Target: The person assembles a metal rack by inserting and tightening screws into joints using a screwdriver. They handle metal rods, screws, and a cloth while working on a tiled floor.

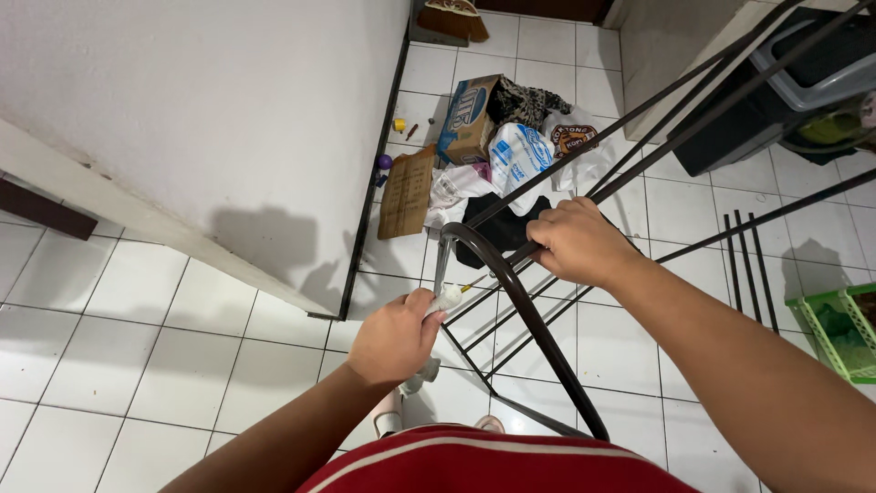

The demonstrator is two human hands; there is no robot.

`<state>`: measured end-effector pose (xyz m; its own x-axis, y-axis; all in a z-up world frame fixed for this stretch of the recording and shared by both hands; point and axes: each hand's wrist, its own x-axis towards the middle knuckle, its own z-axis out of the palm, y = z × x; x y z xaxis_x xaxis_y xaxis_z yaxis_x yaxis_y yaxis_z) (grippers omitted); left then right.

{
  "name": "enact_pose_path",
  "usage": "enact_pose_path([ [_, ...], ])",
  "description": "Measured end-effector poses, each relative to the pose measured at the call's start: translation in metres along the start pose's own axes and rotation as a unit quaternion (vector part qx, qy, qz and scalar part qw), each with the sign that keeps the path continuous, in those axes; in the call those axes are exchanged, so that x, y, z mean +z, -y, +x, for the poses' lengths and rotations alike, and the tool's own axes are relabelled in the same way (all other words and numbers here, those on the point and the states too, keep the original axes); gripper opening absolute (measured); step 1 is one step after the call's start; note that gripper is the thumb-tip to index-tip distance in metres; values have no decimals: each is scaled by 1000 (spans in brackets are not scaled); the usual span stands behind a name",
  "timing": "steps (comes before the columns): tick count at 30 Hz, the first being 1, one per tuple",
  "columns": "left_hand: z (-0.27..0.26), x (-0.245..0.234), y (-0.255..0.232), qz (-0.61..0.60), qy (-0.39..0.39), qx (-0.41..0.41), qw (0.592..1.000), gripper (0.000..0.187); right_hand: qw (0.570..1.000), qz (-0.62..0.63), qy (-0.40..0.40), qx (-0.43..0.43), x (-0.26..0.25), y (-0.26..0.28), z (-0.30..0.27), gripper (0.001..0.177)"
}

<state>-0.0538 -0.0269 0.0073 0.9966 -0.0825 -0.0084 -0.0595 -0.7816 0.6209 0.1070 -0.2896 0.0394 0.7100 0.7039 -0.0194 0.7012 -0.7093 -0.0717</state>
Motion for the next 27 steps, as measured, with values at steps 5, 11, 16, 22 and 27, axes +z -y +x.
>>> enact_pose_path([
  [5, 0, 1, -2, 22, 4, 1, 1000, 25, 1000, 19, -13, -1, 0, 1, -1, 12],
  [11, -2, 5, -2, 18, -10, 15, 1000, 25, 1000, 10, -10, 0, 2, 3, -2, 14],
  [16, -4, 7, 0, 33, -18, -2, 999, 26, 1000, 15, -24, -9, 2, 4, 0, 15],
  [22, -5, 7, 3, 25, -41, -5, 999, 27, 1000, 11, -4, 4, 1, 5, 0, 12],
  [27, -5, 12, 3, 44, -38, -7, 998, 26, 1000, 16, -6, 4, 2, 4, 2, 12],
])
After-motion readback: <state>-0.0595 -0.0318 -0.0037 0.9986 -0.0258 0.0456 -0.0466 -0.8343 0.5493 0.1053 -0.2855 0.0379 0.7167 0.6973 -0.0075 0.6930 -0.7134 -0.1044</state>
